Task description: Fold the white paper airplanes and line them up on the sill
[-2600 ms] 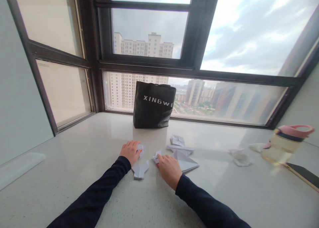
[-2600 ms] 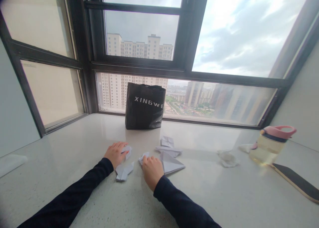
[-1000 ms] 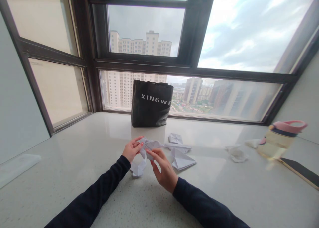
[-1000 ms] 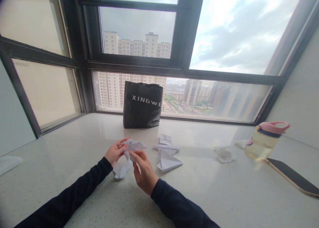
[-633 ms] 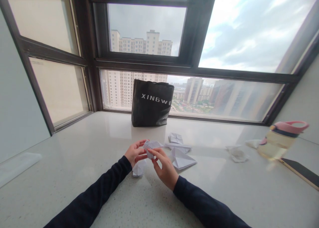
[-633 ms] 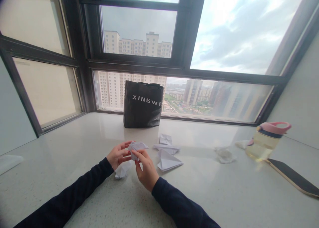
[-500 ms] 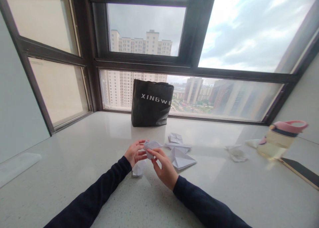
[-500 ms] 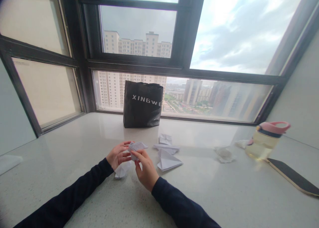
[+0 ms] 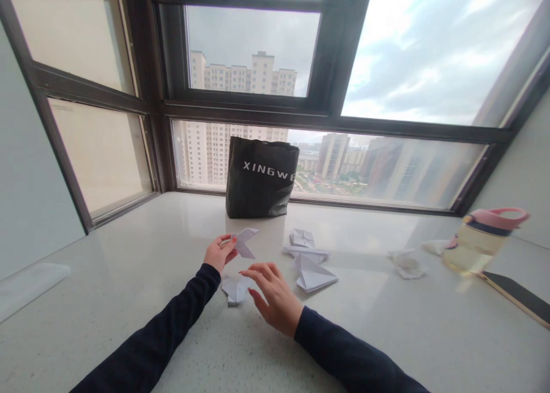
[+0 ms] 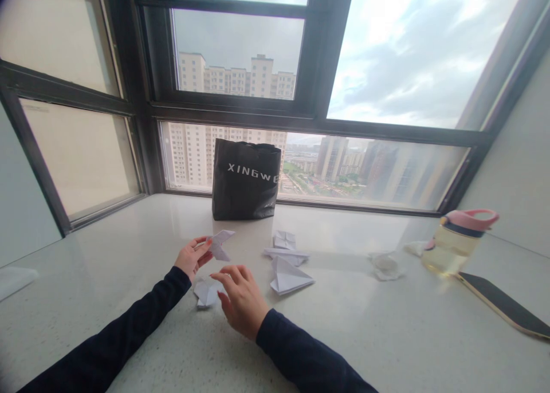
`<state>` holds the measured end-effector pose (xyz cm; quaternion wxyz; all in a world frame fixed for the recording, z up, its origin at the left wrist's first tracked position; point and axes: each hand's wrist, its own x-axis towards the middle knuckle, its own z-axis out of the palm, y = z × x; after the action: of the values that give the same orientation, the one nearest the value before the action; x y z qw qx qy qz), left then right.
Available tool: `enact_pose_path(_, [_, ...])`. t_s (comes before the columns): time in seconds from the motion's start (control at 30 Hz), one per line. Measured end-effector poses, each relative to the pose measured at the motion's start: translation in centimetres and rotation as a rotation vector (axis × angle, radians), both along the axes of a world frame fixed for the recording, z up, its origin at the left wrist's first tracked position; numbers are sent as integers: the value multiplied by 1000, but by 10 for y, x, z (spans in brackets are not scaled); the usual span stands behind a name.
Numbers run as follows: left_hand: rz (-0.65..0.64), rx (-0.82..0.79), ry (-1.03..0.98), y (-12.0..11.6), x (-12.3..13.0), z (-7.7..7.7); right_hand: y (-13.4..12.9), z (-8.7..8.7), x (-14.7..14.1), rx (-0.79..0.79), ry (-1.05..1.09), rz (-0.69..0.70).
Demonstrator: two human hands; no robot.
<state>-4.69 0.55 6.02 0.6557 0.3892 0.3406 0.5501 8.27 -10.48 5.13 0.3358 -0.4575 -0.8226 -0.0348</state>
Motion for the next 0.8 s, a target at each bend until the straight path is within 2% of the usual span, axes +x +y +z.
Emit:
enact_pose_path(0.1, [20, -7, -5, 4, -2, -3, 0, -6, -6, -95, -132, 26])
enact_pose_path(0.2, [29, -12, -5, 4, -1, -4, 1, -10, -8, -172, -173, 56])
enact_pose_path(0.3, [37, -13, -6, 4, 0, -5, 2, -10, -7, -215, -134, 63])
enact_pose_path(0.43, [41, -18, -6, 5, -1, -4, 1, -5, -8, -233, 37, 73])
enact_pose_path(0.53, [26, -23, -1, 4, -2, -3, 1, -1, -7, -176, 252, 69])
enact_pose_path(0.63, [-21, -31, 14, -2, 2, -2, 3, 2, -4, -54, 432, 38])
enact_pose_path(0.8, [-170, -42, 50, -17, 13, -2, 5, 5, 4, 87, 483, -44])
